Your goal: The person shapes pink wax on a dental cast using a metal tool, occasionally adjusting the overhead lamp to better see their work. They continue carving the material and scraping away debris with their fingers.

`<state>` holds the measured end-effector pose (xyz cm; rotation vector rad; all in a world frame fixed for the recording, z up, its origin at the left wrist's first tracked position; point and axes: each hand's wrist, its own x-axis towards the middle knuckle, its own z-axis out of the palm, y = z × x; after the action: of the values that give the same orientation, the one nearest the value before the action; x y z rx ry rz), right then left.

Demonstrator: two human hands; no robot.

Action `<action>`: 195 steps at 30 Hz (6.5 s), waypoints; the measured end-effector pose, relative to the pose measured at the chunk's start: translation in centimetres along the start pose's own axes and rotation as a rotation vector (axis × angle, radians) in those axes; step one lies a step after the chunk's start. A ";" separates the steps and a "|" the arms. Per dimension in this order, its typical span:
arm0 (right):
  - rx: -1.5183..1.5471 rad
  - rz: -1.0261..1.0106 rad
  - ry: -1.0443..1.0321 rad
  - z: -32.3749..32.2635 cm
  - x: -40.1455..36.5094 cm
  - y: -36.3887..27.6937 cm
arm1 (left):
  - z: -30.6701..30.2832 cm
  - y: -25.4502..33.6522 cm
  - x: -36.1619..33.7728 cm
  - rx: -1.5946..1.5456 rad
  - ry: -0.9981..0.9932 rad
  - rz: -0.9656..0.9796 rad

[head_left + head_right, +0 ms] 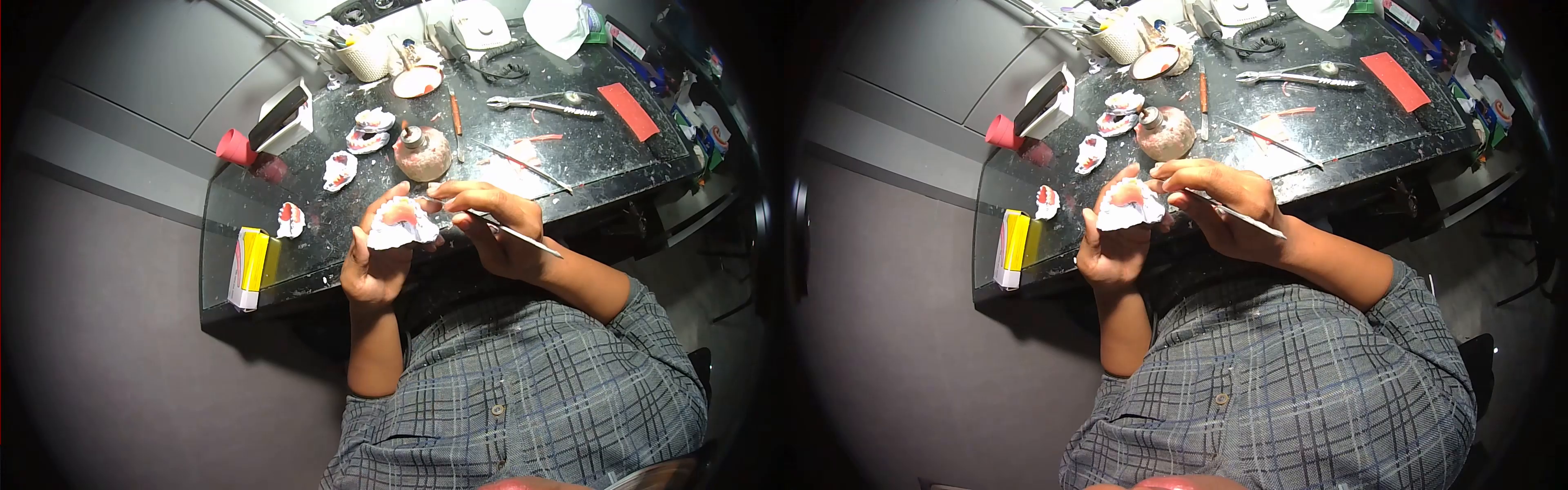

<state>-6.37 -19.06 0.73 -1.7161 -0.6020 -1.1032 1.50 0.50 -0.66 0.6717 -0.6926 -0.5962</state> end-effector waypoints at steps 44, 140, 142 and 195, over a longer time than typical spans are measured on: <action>0.030 -0.001 -0.268 0.1 0.9 0.1 | 0.9 1.1 1.3 0.213 0.365 -0.307; 0.822 0.668 0.051 -0.4 0.3 2.5 | 0.8 1.7 1.9 0.315 0.198 -0.398; 0.774 0.644 0.090 -0.5 0.3 2.2 | 0.8 1.6 1.5 0.307 0.181 -0.364; 0.028 -0.060 -0.289 -0.5 0.8 0.5 | 0.2 2.1 0.4 0.132 0.209 -0.397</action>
<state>-5.81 -19.83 1.25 -1.8577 -0.8494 -0.8887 2.21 1.51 1.11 0.9915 -0.4054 -0.8354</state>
